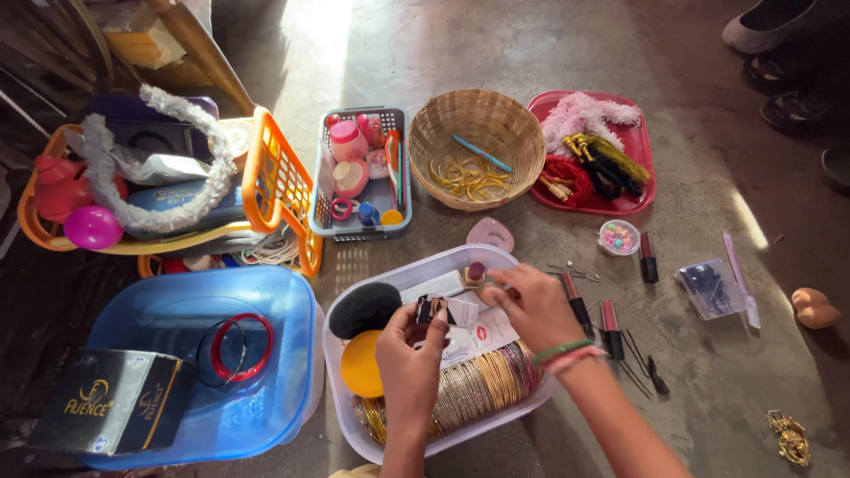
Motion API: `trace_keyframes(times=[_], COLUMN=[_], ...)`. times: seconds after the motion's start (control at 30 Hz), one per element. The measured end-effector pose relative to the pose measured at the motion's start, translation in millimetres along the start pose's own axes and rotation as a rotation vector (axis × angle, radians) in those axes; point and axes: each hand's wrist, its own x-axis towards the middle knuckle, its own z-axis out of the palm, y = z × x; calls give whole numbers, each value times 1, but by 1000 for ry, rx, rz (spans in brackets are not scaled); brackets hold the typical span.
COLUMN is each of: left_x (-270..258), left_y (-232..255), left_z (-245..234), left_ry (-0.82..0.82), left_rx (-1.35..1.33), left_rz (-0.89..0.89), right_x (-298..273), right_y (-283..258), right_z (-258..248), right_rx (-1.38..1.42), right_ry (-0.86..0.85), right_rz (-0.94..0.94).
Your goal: The person sits on the floor and organizes various personal items, including jewelry, makeup, and hair accessories, into plastic containers and baskets. They handle a yellow container, a gold chain, a black hair accessory, a pearl necklace, and several makeup items, placing them into a white plastic tub.
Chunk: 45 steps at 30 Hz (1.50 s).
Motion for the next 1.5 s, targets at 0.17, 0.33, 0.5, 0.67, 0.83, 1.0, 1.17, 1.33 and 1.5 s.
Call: trace_keyframes(times=[0.17,0.33,0.5,0.67,0.83,1.0,1.17,1.33,1.5], left_x=[-3,-2,-6,9,45,63,61,61,44], left_y=[20,20,15,12,1,-17,-26,-26,-5], left_z=[0,-5,-7,20,64,76,68,66,57], left_ry=[82,88,170,98,-69,-108,-70,-120,-78], left_rx=[185,151,302,369,489,820,943,978,827], left_rz=[35,86,258,469,579,655,797,818,799], right_x=[30,42,16,-28,-66,-73,-70,-64,-47], right_y=[25,34,-2,-28,-28,-21,-19,-16,-10], right_z=[54,76,5,-57,-77,-77,-67,-56,-45], right_rx=[-315,-352,-76,79,230,269,274,234,162], right_ry=[76,140,325,415,485,506,459,428,366], right_rz=[-128,-100,-88,85,169,212,186,168,35])
